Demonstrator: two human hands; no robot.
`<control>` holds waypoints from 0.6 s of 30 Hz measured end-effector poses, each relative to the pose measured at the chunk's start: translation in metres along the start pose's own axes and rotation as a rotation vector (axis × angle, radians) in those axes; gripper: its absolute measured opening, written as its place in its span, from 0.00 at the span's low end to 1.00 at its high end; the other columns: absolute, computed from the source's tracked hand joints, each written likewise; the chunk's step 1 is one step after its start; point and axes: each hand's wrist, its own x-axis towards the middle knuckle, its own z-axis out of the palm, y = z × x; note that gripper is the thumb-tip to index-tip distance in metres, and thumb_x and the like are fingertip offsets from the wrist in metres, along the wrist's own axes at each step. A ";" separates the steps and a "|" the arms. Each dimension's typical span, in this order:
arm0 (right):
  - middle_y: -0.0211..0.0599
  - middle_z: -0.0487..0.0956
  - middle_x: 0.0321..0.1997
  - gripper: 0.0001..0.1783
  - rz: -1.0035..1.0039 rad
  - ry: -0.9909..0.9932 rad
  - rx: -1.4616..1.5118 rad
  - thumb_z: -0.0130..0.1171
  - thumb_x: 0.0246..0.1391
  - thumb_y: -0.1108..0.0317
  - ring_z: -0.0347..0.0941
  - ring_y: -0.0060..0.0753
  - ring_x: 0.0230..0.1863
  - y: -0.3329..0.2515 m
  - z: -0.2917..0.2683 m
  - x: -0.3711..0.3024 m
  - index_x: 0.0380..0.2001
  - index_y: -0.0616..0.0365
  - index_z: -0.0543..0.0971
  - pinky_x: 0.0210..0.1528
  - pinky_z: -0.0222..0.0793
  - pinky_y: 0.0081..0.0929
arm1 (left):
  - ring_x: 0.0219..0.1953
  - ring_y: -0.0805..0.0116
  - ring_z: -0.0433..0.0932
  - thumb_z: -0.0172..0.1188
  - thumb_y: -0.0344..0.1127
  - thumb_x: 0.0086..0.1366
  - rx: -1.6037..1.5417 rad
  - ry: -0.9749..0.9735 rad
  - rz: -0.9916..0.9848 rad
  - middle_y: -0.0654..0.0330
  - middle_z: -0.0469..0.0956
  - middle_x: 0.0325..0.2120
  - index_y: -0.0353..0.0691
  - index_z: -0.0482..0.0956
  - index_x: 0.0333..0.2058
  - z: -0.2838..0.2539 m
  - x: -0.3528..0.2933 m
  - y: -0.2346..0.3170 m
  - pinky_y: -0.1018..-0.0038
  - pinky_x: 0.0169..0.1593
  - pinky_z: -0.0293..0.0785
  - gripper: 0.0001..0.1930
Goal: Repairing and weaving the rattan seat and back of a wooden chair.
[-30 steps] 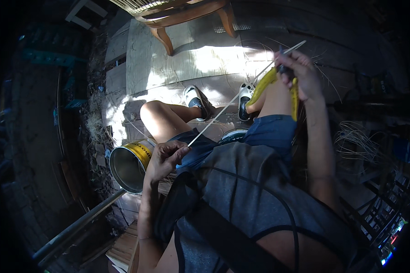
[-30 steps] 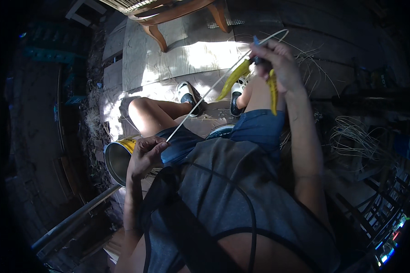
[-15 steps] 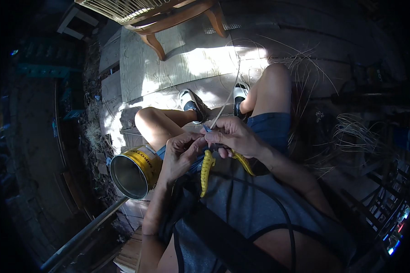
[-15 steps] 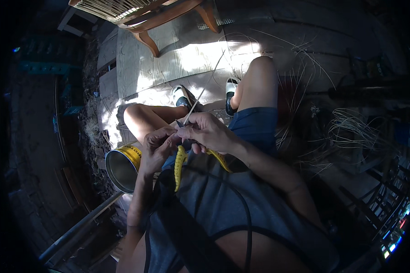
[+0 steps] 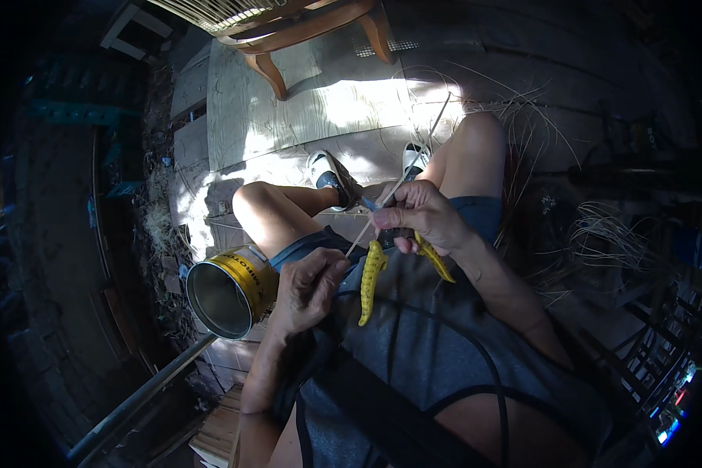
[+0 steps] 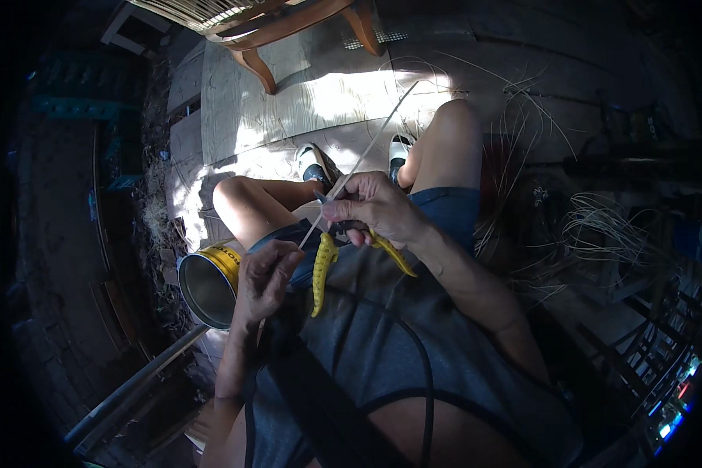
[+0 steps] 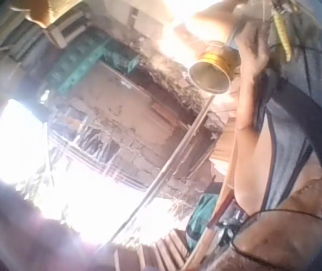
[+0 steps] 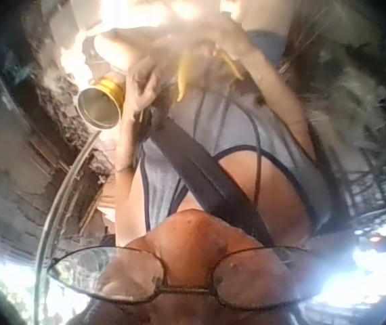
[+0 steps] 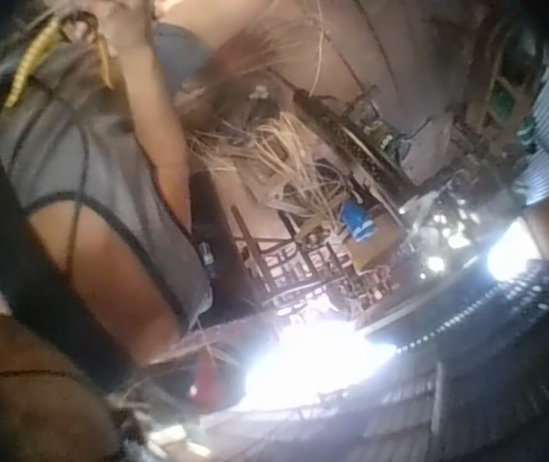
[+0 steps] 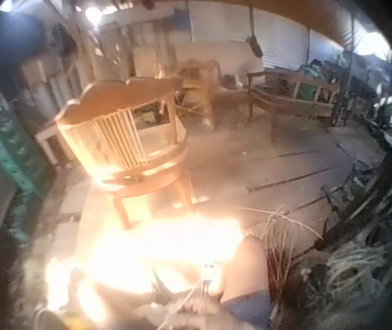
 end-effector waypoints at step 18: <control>0.34 0.78 0.18 0.09 -0.116 0.167 -0.057 0.63 0.55 0.67 0.71 0.16 0.12 -0.051 -0.066 -0.011 0.28 0.62 0.78 0.10 0.62 0.10 | 0.23 0.73 0.76 0.57 0.28 0.63 -0.018 0.031 -0.023 0.58 0.78 0.20 0.32 0.78 0.30 -0.030 -0.047 0.005 0.79 0.30 0.70 0.05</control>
